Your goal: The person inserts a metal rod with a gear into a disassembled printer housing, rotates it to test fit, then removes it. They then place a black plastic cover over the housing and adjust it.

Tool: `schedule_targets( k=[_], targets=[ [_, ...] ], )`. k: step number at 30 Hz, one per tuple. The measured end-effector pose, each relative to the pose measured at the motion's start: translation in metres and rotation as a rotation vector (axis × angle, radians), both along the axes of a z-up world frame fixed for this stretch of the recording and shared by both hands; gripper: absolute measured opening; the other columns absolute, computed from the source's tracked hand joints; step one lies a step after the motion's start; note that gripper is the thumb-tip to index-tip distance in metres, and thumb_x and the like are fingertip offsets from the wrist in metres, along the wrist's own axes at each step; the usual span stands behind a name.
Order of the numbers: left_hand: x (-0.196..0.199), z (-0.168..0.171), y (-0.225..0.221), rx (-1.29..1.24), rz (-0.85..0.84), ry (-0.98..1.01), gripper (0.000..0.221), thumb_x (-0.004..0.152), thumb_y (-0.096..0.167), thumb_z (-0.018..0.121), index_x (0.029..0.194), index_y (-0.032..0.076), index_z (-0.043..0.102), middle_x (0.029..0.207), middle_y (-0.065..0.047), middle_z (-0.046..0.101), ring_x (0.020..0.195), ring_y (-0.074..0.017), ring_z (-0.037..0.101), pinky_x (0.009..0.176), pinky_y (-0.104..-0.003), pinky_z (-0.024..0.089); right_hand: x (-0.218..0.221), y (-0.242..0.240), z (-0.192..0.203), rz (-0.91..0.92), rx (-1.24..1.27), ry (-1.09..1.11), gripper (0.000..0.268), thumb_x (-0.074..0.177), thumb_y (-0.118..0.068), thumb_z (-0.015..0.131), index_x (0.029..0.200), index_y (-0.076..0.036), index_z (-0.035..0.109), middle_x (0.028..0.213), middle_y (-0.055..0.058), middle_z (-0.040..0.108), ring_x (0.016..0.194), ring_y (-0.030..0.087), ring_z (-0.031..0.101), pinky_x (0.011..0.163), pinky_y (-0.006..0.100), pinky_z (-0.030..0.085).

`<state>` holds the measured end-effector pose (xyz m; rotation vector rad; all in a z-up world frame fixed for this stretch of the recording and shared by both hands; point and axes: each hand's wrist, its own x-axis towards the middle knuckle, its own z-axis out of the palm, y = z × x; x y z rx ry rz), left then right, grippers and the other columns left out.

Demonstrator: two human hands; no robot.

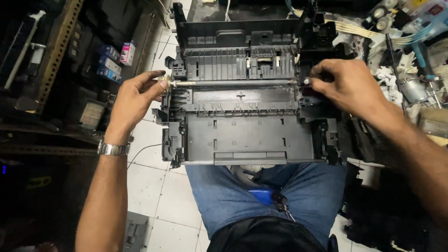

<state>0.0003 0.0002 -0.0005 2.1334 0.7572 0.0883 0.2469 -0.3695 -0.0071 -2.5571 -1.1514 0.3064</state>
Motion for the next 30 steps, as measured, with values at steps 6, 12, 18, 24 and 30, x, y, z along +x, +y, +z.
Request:
schedule_targets(
  k=[6, 12, 18, 24, 30],
  targets=[
    [-0.002, -0.004, 0.003, -0.007, -0.001, -0.055, 0.044, 0.094, 0.037, 0.068, 0.131, 0.014, 0.069, 0.114, -0.002, 0.077, 0.096, -0.0117, 0.073, 0.087, -0.027, 0.052, -0.025, 0.033, 0.026, -0.268, -0.023, 0.263, 0.032, 0.096, -0.014, 0.072, 0.125, -0.003, 0.069, 0.124, 0.017, 0.072, 0.096, 0.024, 0.076, 0.090, 0.043, 0.062],
    [-0.006, -0.019, 0.012, -0.026, -0.072, -0.179, 0.044, 0.095, 0.033, 0.070, 0.131, 0.010, 0.068, 0.118, -0.005, 0.074, 0.107, -0.0120, 0.068, 0.094, -0.027, 0.052, -0.016, 0.031, 0.012, -0.366, 0.027, 0.296, 0.016, 0.095, -0.016, 0.078, 0.109, -0.007, 0.076, 0.099, 0.008, 0.078, 0.077, 0.016, 0.070, 0.077, 0.034, 0.058],
    [-0.008, -0.020, 0.014, 0.040, -0.084, -0.162, 0.044, 0.096, 0.033, 0.070, 0.134, 0.010, 0.067, 0.114, -0.007, 0.073, 0.103, -0.0135, 0.068, 0.092, -0.028, 0.052, -0.016, 0.035, 0.010, -0.349, 0.075, 0.296, 0.013, 0.095, -0.015, 0.078, 0.105, -0.008, 0.077, 0.098, 0.006, 0.078, 0.079, 0.014, 0.068, 0.078, 0.033, 0.056],
    [-0.007, -0.030, 0.028, 0.147, -0.216, -0.248, 0.043, 0.097, 0.037, 0.069, 0.130, 0.009, 0.067, 0.122, -0.008, 0.075, 0.098, -0.0157, 0.071, 0.087, -0.031, 0.053, 0.004, 0.017, -0.016, -0.290, 0.055, 0.246, 0.012, 0.098, -0.020, 0.075, 0.104, -0.010, 0.081, 0.072, 0.007, 0.071, 0.066, 0.013, 0.059, 0.063, 0.031, 0.041],
    [-0.009, -0.032, 0.029, 0.121, -0.232, -0.247, 0.048, 0.096, 0.039, 0.066, 0.135, 0.010, 0.061, 0.127, -0.011, 0.072, 0.104, -0.0203, 0.071, 0.089, -0.035, 0.054, -0.003, 0.018, -0.013, -0.296, 0.050, 0.205, 0.012, 0.100, -0.020, 0.080, 0.104, -0.010, 0.081, 0.073, 0.009, 0.071, 0.067, 0.014, 0.061, 0.065, 0.030, 0.041]
  ],
)
